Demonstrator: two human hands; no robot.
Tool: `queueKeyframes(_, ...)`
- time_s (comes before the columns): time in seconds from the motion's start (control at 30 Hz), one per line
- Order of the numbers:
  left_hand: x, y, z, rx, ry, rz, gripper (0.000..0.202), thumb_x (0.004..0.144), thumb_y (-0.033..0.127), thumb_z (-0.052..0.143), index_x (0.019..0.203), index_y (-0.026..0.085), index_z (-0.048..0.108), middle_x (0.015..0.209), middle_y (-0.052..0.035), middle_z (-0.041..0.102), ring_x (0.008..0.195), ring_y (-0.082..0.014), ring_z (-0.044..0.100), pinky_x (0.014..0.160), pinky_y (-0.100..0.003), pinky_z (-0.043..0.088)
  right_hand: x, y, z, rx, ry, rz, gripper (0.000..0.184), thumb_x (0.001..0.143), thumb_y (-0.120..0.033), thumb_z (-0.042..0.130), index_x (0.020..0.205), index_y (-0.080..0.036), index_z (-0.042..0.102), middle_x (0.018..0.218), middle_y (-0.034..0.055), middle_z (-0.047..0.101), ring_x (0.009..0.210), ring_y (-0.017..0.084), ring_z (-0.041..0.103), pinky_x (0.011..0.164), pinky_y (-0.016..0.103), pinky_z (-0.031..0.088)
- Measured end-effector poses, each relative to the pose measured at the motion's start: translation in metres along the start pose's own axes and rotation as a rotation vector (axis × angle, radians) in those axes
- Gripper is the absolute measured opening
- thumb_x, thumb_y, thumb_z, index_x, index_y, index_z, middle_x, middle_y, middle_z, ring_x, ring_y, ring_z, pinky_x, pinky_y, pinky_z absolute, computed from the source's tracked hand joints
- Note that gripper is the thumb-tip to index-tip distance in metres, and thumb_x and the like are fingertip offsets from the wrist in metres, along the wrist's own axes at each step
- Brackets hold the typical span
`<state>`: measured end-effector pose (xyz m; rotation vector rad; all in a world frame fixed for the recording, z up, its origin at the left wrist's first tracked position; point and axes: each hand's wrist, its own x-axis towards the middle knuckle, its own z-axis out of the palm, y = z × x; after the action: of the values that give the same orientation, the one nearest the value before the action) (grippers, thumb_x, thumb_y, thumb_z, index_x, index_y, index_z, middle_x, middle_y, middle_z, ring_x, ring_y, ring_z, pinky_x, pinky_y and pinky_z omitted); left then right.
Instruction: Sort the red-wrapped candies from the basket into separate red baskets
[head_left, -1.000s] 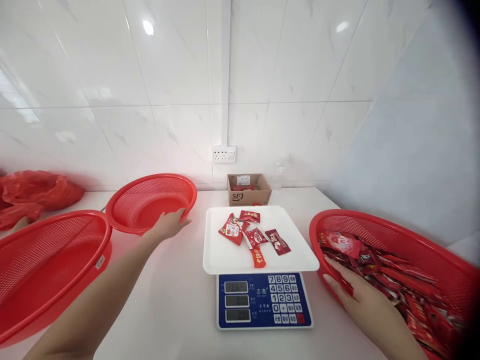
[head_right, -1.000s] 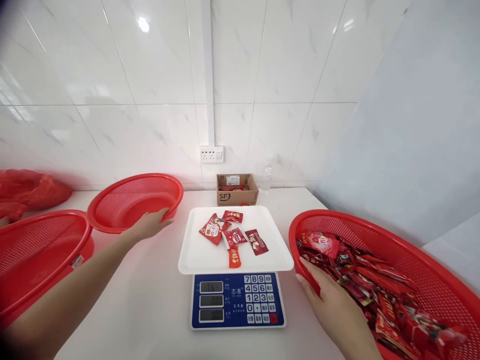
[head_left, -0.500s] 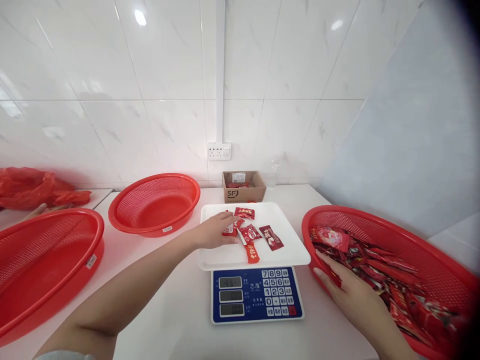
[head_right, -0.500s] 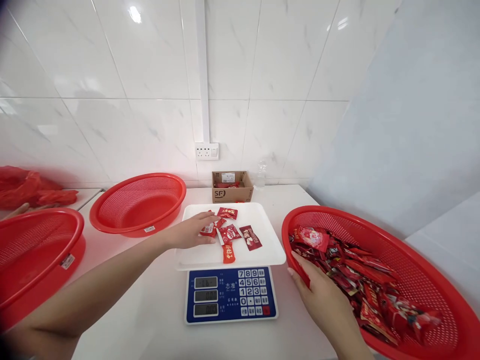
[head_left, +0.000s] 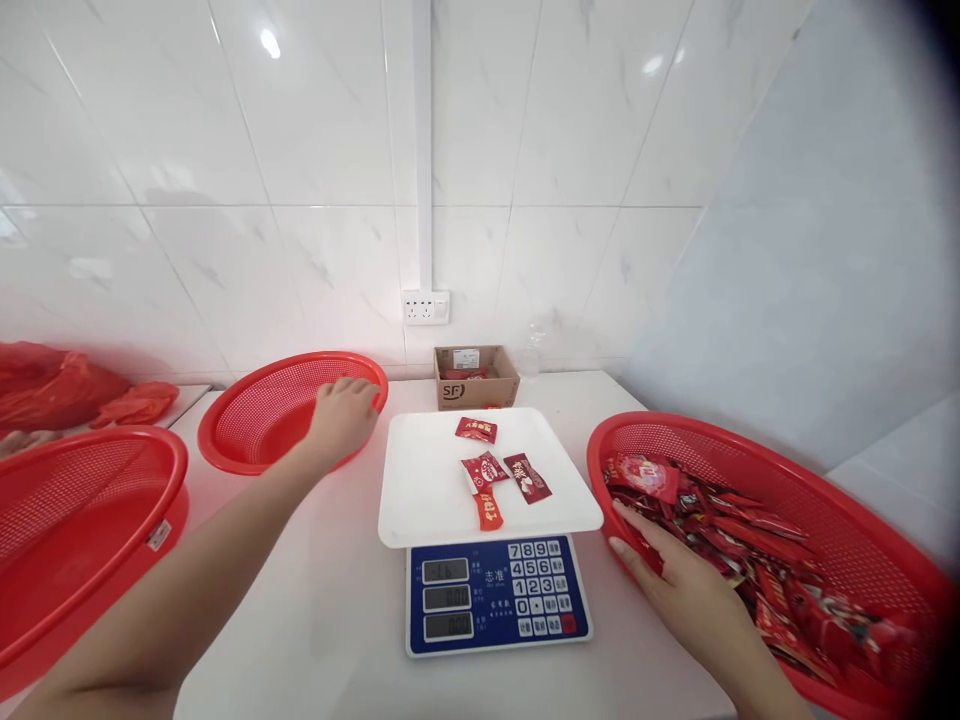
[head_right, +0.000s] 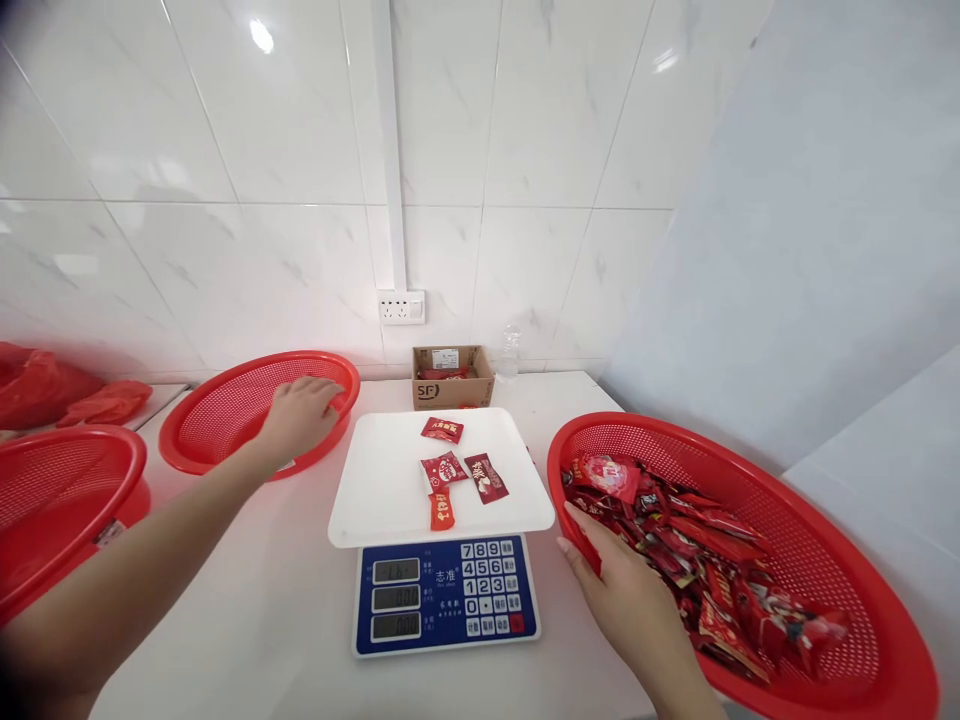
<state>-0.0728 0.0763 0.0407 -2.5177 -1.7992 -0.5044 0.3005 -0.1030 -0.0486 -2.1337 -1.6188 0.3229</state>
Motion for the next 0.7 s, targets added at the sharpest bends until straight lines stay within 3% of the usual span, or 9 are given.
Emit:
queueKeyframes(0.07, 0.003, -0.008, -0.004, 0.002, -0.005, -0.057, 0.042, 0.087, 0.027, 0.034, 0.122, 0.013, 0.054, 0.133, -0.0175, 0.05, 0.134, -0.0398, 0.024, 0.104, -0.065, 0.012, 0.0, -0.002, -0.001, -0.018, -0.005, 0.005, 0.056, 0.086, -0.055, 0.035, 0.129, -0.025, 0.051, 0.134, 0.0038, 0.053, 0.122, 0.027, 0.05, 0.096, 0.047, 0.044)
queueKeyframes(0.13, 0.003, 0.0, 0.0, -0.039, -0.071, -0.018, 0.046, 0.088, 0.039, 0.037, 0.123, 0.014, 0.053, 0.134, -0.0155, 0.05, 0.133, -0.036, 0.029, 0.107, -0.057, 0.018, 0.0, -0.004, -0.001, -0.025, -0.006, 0.007, 0.055, 0.086, -0.055, 0.034, 0.129, -0.026, 0.052, 0.134, 0.0037, 0.053, 0.121, 0.028, 0.05, 0.095, 0.047, 0.045)
queueKeyframes(0.23, -0.001, 0.037, 0.017, -0.148, -0.208, 0.124, 0.052, 0.089, 0.051, 0.033, 0.126, 0.019, 0.052, 0.131, -0.0088, 0.055, 0.12, -0.0238, 0.049, 0.099, -0.035, 0.039, 0.0, -0.006, -0.001, -0.021, -0.002, 0.009, 0.055, 0.086, -0.055, 0.032, 0.128, -0.026, 0.052, 0.134, 0.004, 0.053, 0.12, 0.028, 0.051, 0.093, 0.047, 0.046)
queueKeyframes(0.3, -0.004, 0.066, 0.03, -0.203, -0.288, 0.214, 0.054, 0.087, 0.057, 0.035, 0.127, 0.024, 0.051, 0.121, -0.005, 0.062, 0.11, -0.0215, 0.056, 0.09, -0.031, 0.046, 0.0, -0.007, -0.001, -0.024, -0.001, 0.013, 0.055, 0.086, -0.055, 0.033, 0.129, -0.025, 0.052, 0.133, 0.0042, 0.054, 0.12, 0.028, 0.051, 0.094, 0.046, 0.046)
queueKeyframes(0.37, -0.006, 0.09, 0.04, -0.231, -0.353, 0.283, 0.056, 0.081, 0.057, 0.047, 0.128, 0.026, 0.051, 0.117, -0.0053, 0.064, 0.106, -0.0243, 0.058, 0.084, -0.033, 0.049, 0.0, -0.007, -0.002, -0.027, 0.001, 0.016, 0.055, 0.086, -0.054, 0.033, 0.13, -0.025, 0.051, 0.133, 0.0041, 0.054, 0.121, 0.027, 0.05, 0.095, 0.045, 0.045)
queueKeyframes(0.47, -0.004, 0.108, 0.049, -0.256, -0.402, 0.332, 0.049, 0.076, 0.041, 0.06, 0.122, 0.024, 0.056, 0.119, -0.0077, 0.062, 0.105, -0.0262, 0.059, 0.082, -0.033, 0.049, -0.003, -0.007, -0.004, -0.018, -0.001, 0.024, 0.055, 0.087, -0.054, 0.033, 0.13, -0.025, 0.05, 0.135, 0.0032, 0.053, 0.122, 0.026, 0.049, 0.097, 0.044, 0.044)
queueKeyframes(0.57, -0.001, 0.103, 0.043, -0.281, -0.393, 0.312, 0.039, 0.074, 0.024, 0.06, 0.113, 0.027, 0.062, 0.111, -0.0038, 0.063, 0.094, -0.0201, 0.062, 0.077, -0.026, 0.05, -0.005, -0.009, -0.006, -0.014, -0.013, 0.041, 0.055, 0.087, -0.054, 0.033, 0.131, -0.026, 0.049, 0.136, 0.0017, 0.052, 0.123, 0.025, 0.049, 0.098, 0.043, 0.043)
queueKeyframes(0.7, 0.002, 0.061, 0.013, -0.246, -0.25, 0.175, 0.039, 0.079, 0.016, 0.046, 0.113, 0.027, 0.061, 0.106, -0.0055, 0.059, 0.089, -0.0191, 0.061, 0.077, -0.029, 0.049, -0.006, -0.009, -0.006, -0.023, -0.011, 0.033, 0.055, 0.087, -0.054, 0.033, 0.13, -0.024, 0.051, 0.135, 0.0029, 0.052, 0.122, 0.026, 0.05, 0.097, 0.043, 0.044)
